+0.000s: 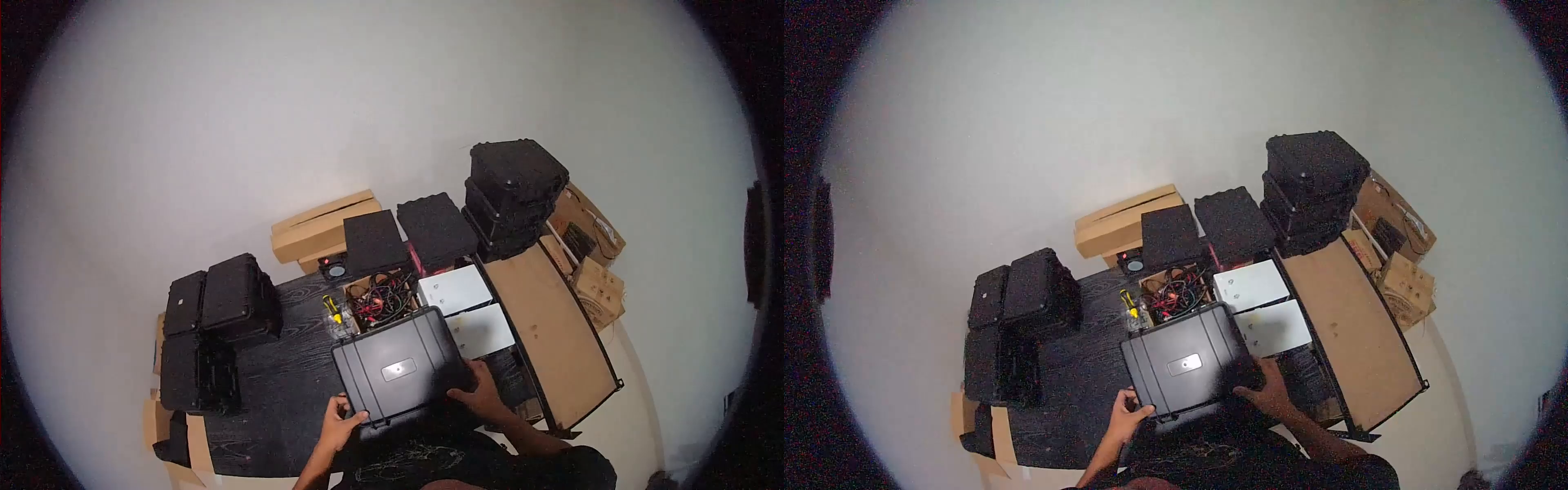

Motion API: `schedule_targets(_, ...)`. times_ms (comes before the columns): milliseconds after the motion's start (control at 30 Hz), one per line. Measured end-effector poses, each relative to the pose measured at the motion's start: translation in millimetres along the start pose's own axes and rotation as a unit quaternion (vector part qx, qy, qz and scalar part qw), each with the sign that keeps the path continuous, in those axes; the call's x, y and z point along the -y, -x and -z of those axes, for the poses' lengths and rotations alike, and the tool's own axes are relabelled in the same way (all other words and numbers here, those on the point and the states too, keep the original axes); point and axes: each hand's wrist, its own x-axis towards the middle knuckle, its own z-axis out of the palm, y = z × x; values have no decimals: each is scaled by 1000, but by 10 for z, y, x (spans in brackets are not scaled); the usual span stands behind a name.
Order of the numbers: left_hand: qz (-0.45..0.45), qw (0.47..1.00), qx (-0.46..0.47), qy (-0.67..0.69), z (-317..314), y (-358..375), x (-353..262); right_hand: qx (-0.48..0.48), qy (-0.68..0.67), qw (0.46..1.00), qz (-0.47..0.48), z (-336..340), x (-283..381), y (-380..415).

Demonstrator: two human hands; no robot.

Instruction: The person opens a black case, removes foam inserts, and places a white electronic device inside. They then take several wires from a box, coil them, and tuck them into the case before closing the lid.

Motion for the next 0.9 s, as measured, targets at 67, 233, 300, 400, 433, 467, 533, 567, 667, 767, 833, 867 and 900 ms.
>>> schedule_targets(67,6,1000,3,-20,180,6,225,21,9,1000,-12,-138,7,38)
schedule_targets(233,64,997,28,16,397,-22,525,65,30,997,-32,-441,-149,115)
schedule_targets(300,85,996,40,4,453,-130,626,84,37,993,-76,-523,-254,111)
schedule_targets(400,79,996,46,-12,385,-236,725,87,33,990,-107,-612,-476,138)
schedule_targets(433,92,994,58,-14,399,-281,785,82,27,990,-111,-645,-574,138)
schedule_targets(467,105,992,71,-17,421,-328,837,77,38,991,-102,-677,-703,131)
schedule_targets(533,117,989,87,-22,437,-406,928,63,56,993,-84,-705,-803,109)
schedule_targets(567,116,989,89,-24,430,-443,971,71,48,992,-94,-708,-852,99)
schedule_targets(667,110,990,94,-6,475,-452,1004,98,42,988,-112,-675,-774,100)
schedule_targets(767,81,994,71,-14,571,-380,930,127,73,984,-104,-826,-966,78)
schedule_targets(833,77,995,54,-28,717,-325,953,150,91,978,-111,-939,-818,57)
schedule_targets(867,85,995,49,-31,844,-286,1019,172,74,976,-108,-989,-741,45)
schedule_targets(900,94,994,43,-34,969,-256,1057,193,57,974,-104,-992,-473,20)
